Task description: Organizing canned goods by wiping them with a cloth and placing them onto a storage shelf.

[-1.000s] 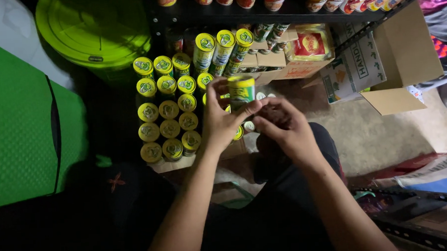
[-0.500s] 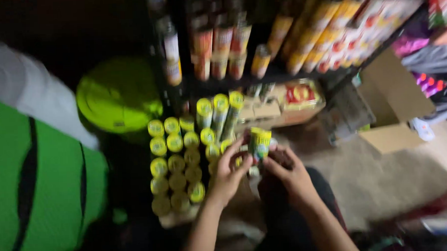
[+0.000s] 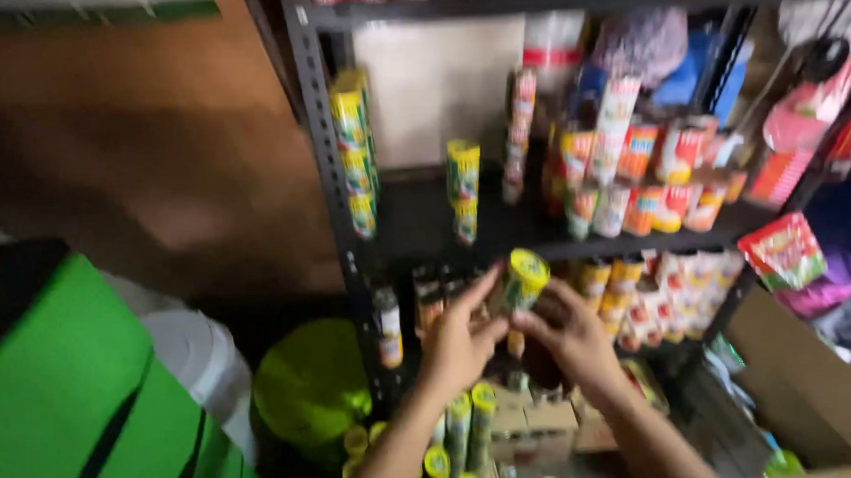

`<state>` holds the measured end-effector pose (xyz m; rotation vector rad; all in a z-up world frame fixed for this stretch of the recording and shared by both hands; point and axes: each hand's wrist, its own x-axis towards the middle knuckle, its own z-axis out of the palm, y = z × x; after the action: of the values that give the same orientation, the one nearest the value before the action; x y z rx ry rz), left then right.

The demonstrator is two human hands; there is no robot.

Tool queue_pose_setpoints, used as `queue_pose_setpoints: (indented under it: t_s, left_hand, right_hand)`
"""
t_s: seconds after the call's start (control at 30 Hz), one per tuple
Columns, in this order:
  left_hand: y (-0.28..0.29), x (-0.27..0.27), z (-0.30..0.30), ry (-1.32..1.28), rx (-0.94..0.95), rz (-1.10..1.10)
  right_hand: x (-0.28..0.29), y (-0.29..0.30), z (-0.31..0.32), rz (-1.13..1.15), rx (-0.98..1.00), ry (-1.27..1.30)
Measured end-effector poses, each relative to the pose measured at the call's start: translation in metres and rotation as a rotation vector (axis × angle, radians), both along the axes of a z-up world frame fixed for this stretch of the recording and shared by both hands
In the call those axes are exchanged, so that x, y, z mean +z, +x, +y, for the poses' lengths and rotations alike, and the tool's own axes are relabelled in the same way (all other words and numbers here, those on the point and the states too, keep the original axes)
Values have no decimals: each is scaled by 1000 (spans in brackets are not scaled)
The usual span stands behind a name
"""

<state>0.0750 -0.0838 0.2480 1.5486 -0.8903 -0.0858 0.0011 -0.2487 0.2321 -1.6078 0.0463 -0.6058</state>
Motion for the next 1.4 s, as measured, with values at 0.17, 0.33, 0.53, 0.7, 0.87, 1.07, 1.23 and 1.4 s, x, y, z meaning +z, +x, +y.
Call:
queue_pose_setpoints:
  t_s: [0.17, 0.33, 0.53, 0.7, 0.87, 1.07, 1.23, 1.4]
  left_hand:
    - [81, 79, -37, -232, 170, -516]
    - [106, 149, -48, -104, 443, -467]
    - [170, 114, -70, -222, 411, -620]
    - [182, 53, -76, 26, 283, -203]
    - [187, 14, -78, -35, 305, -277]
    - [168, 21, -67, -46, 383, -252]
    - [161, 21, -67, -230, 261, -207]
    - [168, 15, -70, -221, 280, -263]
  right_hand:
    - [97, 81, -25, -354, 100, -143]
    - [152, 155, -42, -581, 221, -218]
    - [161, 195, -63, -191, -239, -473]
    - [157, 205, -76, -151, 6, -459]
    - [161, 203, -76, -130, -65, -549]
    - [163, 201, -71, -119, -79, -571]
    - [168, 190, -58, -35, -232, -677]
    - [156, 208, -74, -165, -84, -616]
